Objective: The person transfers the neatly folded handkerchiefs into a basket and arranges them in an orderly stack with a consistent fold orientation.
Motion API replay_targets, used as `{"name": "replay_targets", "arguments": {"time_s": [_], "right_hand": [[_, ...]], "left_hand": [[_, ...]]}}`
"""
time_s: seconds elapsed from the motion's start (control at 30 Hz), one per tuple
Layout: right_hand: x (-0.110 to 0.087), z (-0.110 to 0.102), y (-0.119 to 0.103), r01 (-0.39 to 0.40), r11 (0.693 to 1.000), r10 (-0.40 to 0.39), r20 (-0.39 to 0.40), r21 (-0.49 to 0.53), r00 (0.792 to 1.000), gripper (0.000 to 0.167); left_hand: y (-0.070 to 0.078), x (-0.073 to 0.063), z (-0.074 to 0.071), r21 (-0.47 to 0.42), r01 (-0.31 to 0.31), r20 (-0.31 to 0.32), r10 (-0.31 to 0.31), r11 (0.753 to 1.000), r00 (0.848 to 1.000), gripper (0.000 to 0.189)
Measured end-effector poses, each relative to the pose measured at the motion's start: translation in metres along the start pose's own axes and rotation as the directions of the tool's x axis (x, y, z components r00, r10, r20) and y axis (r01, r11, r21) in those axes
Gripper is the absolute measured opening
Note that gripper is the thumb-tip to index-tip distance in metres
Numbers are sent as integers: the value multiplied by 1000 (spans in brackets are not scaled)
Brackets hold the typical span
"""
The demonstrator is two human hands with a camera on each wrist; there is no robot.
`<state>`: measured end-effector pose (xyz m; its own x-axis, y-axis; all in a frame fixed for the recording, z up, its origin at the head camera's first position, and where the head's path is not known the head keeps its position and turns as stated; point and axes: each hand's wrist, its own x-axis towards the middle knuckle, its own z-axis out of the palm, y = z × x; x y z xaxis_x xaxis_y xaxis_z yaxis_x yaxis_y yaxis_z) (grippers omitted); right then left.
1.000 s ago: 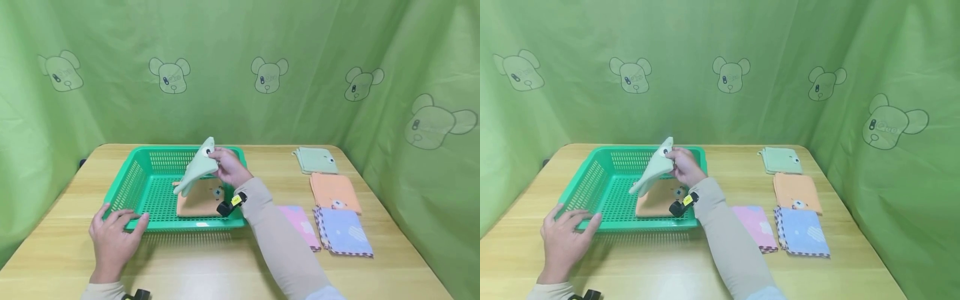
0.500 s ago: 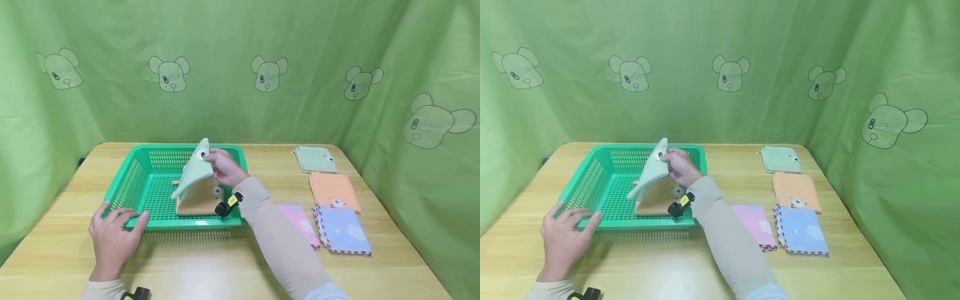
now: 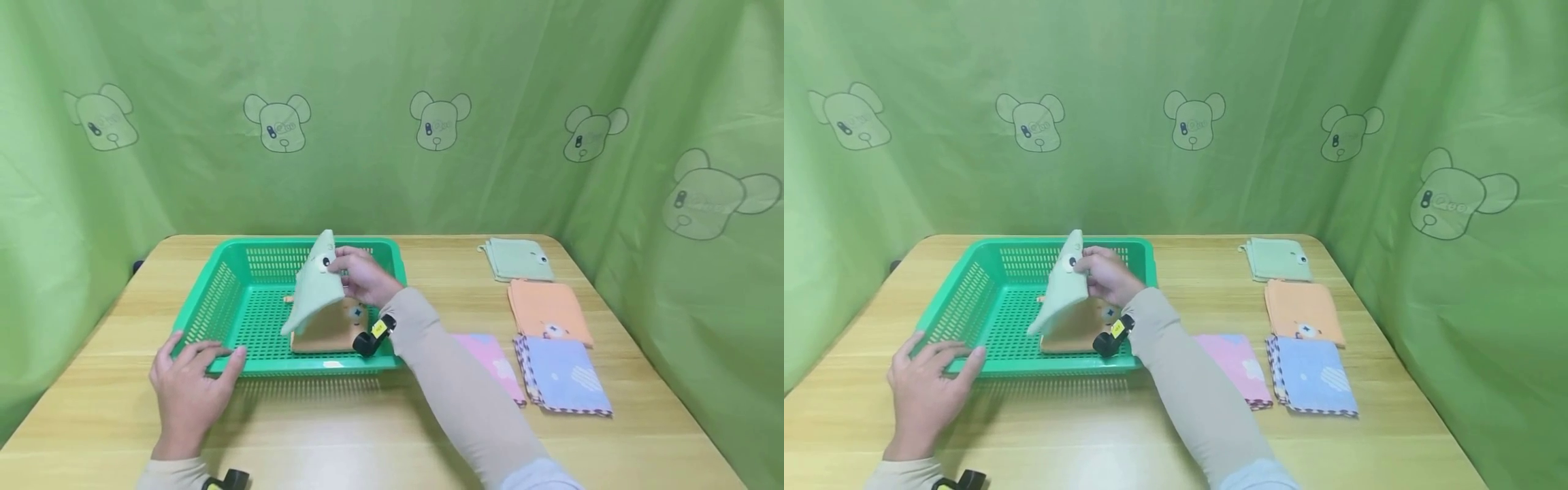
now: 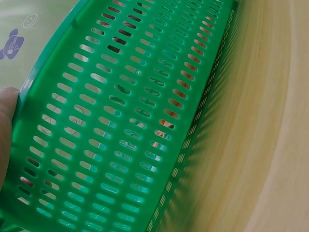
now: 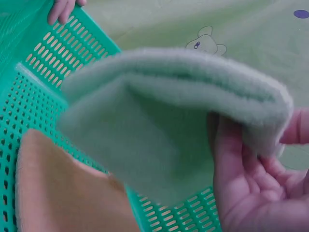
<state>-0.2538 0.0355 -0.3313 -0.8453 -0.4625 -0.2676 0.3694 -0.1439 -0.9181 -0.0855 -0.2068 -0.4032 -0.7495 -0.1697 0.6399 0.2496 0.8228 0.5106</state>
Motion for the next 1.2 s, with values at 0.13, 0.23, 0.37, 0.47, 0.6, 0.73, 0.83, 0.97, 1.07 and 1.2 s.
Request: {"name": "replay_targets", "arguments": {"time_s": [0.13,0.23,0.37,0.47,0.6,0.73,0.83,0.97,1.07,1.2], "right_hand": [[1,0,1,-9,1000,10,35,-28,999,38],[3,1,3,-45,997,45,1,-56,999,32],[5,2,5,-80,994,79,-24,-73,997,29],[6,2,6,-74,996,74,2,-53,997,31],[7,1,6,-97,992,98,13,-82,995,38],[7,-1,7,-172,966,168,-36,-191,985,38],[7,-1,7,-221,944,209,-75,-246,975,33],[7,-2,7,-247,928,223,-113,-280,968,29],[8,-4,7,-246,916,209,-146,-315,967,28],[7,-5,8,-243,892,180,-195,-380,964,28]], "left_hand": [[0,0,0,-5,8,6,-8,1000,1000,34],[0,0,0,-6,1,5,-1,1000,1000,34],[-2,0,0,-4,-2,6,2,1000,1000,34],[-2,-1,0,-4,2,7,-2,1000,1000,35],[-3,-1,0,-2,3,7,-3,1000,1000,36],[-3,1,1,-6,1,9,-1,1000,1000,36],[-3,1,2,-9,-1,7,1,1000,1000,36],[-3,1,2,-11,-3,3,4,1000,1000,36],[-3,1,2,-11,-7,1,7,1000,1000,35],[-3,1,2,-9,-7,3,7,1000,1000,35]]}}
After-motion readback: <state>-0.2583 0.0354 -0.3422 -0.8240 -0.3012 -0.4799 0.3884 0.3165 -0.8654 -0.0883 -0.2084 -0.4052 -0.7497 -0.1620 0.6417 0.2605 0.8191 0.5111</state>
